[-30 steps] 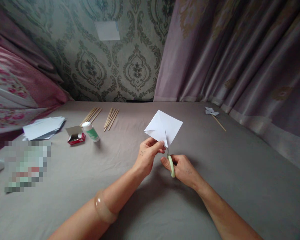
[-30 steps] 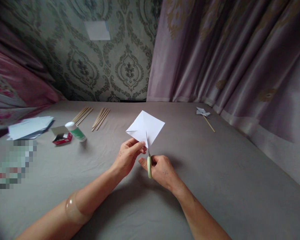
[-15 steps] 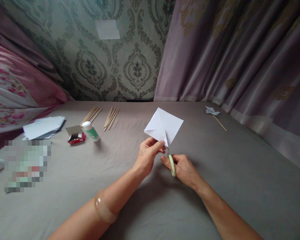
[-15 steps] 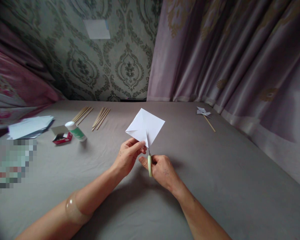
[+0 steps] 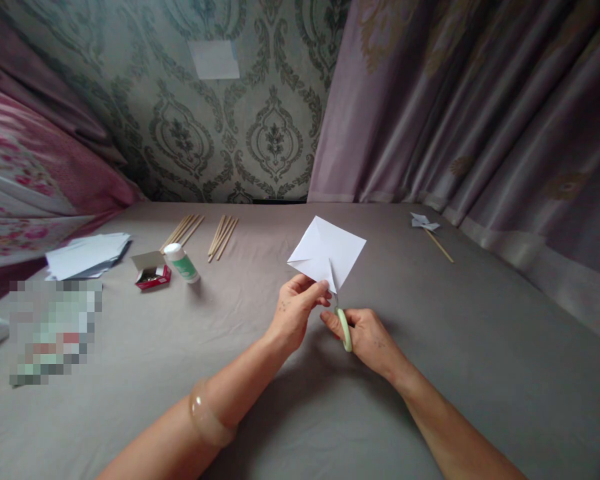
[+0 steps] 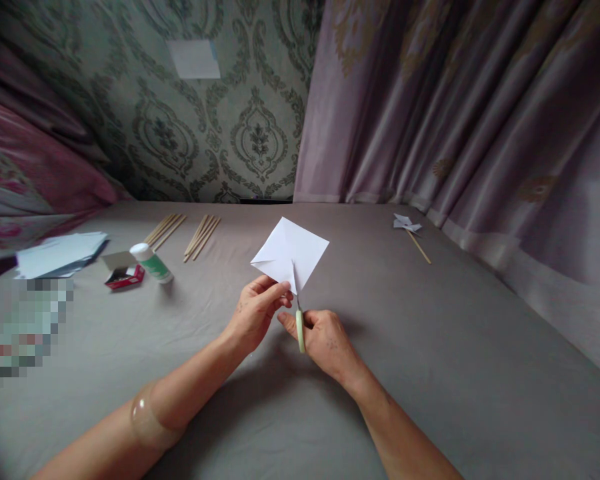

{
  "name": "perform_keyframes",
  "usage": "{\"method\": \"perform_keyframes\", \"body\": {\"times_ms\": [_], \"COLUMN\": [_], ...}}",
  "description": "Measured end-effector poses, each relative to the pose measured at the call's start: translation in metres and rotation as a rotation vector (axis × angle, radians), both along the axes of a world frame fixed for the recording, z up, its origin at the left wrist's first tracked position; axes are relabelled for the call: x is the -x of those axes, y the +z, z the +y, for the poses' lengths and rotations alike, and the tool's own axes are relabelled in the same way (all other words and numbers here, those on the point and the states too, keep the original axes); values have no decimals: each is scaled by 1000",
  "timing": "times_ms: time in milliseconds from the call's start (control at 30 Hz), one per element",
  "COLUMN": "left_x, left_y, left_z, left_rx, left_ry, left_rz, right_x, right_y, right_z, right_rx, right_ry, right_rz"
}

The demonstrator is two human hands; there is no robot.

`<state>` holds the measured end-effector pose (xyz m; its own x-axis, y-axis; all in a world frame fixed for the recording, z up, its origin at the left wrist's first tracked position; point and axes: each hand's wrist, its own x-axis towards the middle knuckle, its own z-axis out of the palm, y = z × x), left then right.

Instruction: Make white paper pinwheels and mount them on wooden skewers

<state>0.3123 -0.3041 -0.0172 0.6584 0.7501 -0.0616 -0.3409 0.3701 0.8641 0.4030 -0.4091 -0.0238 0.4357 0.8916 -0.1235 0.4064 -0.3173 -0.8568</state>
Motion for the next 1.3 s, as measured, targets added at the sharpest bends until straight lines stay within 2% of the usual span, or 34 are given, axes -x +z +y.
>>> {"method": "perform_keyframes", "body": {"times_ms": [667, 933, 1300], "left_x": [0, 0, -1], "left_y": [0, 0, -6], "left_z": [0, 2, 7], "left_rx": [8, -3, -6], "left_ry": [-8, 16, 53], "left_rz": [4, -10, -29], "right_x": [-1, 0, -1], "right_y": [-2, 1, 1], "right_z": [1, -1, -3], "right_rx": [0, 18, -4], "right_ry": [3, 111, 122], "right_rz": [-15, 41, 44]}}
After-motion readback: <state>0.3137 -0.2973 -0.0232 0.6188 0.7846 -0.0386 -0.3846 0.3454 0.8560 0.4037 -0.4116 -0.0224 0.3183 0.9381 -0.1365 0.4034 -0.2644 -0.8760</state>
